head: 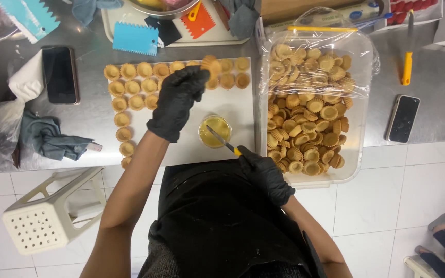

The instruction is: Coat the interior of tart shells with a liquid glaze using a small offset spatula and arrange them on the workstation.

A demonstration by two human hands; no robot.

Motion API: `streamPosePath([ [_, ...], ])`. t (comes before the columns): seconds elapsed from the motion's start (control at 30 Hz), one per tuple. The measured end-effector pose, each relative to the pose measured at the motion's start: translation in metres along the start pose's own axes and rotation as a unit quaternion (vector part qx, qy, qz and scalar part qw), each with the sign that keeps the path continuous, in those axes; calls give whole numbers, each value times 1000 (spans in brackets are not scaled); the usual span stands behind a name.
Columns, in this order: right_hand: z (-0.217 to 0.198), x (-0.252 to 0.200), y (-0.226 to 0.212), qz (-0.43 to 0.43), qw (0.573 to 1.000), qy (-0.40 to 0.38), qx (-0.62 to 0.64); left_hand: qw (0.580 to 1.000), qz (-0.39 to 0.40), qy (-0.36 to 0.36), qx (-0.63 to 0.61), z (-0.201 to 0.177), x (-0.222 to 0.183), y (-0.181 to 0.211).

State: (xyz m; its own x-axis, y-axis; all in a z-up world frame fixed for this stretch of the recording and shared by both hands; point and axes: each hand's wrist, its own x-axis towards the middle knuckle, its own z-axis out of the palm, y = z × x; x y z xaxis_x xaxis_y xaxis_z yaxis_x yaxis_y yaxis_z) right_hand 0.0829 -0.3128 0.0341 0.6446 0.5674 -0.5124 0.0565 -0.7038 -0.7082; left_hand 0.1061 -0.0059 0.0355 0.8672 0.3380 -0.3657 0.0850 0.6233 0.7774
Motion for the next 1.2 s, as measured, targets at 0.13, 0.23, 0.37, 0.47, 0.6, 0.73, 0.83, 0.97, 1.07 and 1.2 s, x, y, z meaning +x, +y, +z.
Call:
streamPosePath([
  [0.13,17,18,10,-8,997,-18,-74,997,0,60,-38,-59,-34,-12],
  [0.23,15,15,21,-65,996,-19,50,993,-16,105,-58,-88,-59,-31],
  [0.37,-2,6,13,109,956,-48,267,982,-86,158,-50,-88,-89,-35],
  [0.47,-19,-5,5,209,897,-62,385,978,-119,165,-43,-84,-102,-36],
  [0.6,-45,-20,-13,207,905,-44,368,974,-178,143,-15,-70,-113,-44],
  [0.73,-39,-34,6,169,907,0,385,965,-227,121,-44,-54,-115,-61],
  [0.83,-28,-39,2,-22,952,15,304,945,-280,125,-116,-46,-113,-71],
  [0.97,-22,-43,-22,-24,993,25,115,929,-300,108,-186,-51,-111,-87],
  [1.07,-22,-42,-29,-64,997,14,-29,931,-295,99,-191,-52,-111,-90],
  [1.2,-21,-41,-17,-76,996,16,-42,936,-292,91,-173,-55,-112,-91],
])
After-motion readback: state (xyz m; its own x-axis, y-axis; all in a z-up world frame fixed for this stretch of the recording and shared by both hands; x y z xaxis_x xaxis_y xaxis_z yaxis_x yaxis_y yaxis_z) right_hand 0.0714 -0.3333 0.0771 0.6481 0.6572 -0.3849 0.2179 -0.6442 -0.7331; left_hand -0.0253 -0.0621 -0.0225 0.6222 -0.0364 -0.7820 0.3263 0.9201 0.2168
